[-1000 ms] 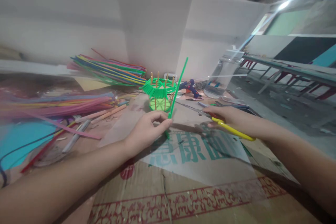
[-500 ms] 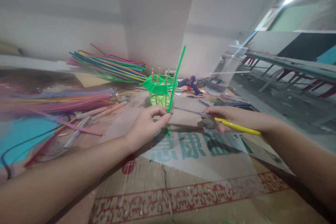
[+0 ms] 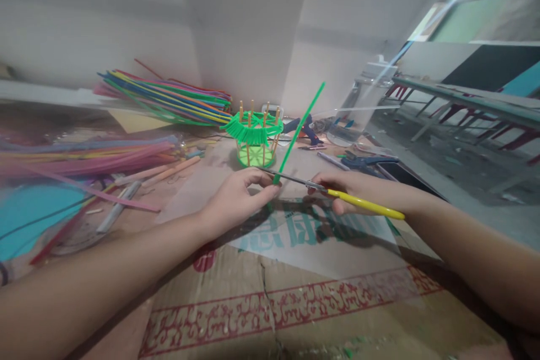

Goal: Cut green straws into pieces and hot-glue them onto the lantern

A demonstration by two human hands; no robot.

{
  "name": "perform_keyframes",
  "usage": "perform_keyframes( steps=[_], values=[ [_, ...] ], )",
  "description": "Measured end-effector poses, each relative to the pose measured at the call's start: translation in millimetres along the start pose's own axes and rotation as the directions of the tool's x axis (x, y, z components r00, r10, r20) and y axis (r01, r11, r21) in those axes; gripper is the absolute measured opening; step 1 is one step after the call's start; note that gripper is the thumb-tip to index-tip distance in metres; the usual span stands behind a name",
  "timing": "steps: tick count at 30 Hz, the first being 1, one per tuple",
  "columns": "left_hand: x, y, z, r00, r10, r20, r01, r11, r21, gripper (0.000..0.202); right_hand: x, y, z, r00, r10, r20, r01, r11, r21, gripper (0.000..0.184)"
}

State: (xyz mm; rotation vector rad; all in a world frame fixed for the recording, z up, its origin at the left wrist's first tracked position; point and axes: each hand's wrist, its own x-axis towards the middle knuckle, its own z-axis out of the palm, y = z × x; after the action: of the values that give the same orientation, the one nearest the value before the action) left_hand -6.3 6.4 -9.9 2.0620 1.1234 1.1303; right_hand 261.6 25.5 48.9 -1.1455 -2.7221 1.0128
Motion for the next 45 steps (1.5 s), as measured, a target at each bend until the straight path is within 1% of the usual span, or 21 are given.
perform_keyframes(
  steps=[6,10,14,16,21,29,34,37,41,45],
  values=[
    [-0.7,0.1,-0.1,1.000,-0.004,0.014,0.003,1.000,0.010,0.019,-0.7,-1.2,-0.4,1.000,0.011,0.024,-0.011,1.000,0.001,0.049],
    [-0.6,0.4,0.0,1.000,-0.006,0.015,0.006,1.000,0.014,0.020,-1.4,1.7,-0.4,0.998,0.014,0.054,-0.017,0.998,0.056,0.055],
    [0.0,2.1,0.1,1.000,-0.024,0.013,0.024,1.000,0.015,0.020,-1.1,1.6,0.7,0.998,0.026,0.055,-0.030,0.997,0.077,0.058],
    [0.1,3.2,-0.2,0.999,-0.036,0.013,0.036,0.999,0.022,0.019,-0.6,0.8,1.1,0.999,0.025,0.048,-0.028,0.998,0.060,0.058],
    [-0.2,3.4,-0.5,0.999,-0.044,0.023,0.043,0.999,0.026,0.019,-0.1,-1.7,1.0,1.000,0.024,-0.005,-0.024,0.999,-0.042,0.061],
    [-0.9,-0.6,0.3,0.999,-0.027,0.039,0.026,0.999,0.034,0.019,-0.2,0.6,2.0,1.000,-0.009,-0.025,0.007,0.996,-0.092,0.060],
    [-0.9,-0.5,0.1,0.998,-0.037,0.041,0.036,0.999,0.017,0.021,0.4,-3.4,1.8,0.999,0.030,-0.035,-0.032,0.997,-0.072,0.062],
    [-1.0,-0.5,0.2,0.998,-0.050,0.042,0.049,0.999,0.022,0.020,1.0,-8.1,1.4,0.997,0.054,-0.052,-0.057,0.996,-0.064,0.059],
    [-1.7,-1.3,-0.1,0.997,-0.059,0.048,0.058,0.998,0.018,0.020,1.1,-11.6,0.9,0.994,0.098,-0.047,-0.100,0.994,-0.044,0.054],
    [-2.5,-2.2,-0.3,0.996,-0.051,0.071,0.051,0.999,-0.003,0.022,0.3,-9.9,0.9,0.994,0.103,-0.041,-0.103,0.995,0.002,0.051]
  ],
)
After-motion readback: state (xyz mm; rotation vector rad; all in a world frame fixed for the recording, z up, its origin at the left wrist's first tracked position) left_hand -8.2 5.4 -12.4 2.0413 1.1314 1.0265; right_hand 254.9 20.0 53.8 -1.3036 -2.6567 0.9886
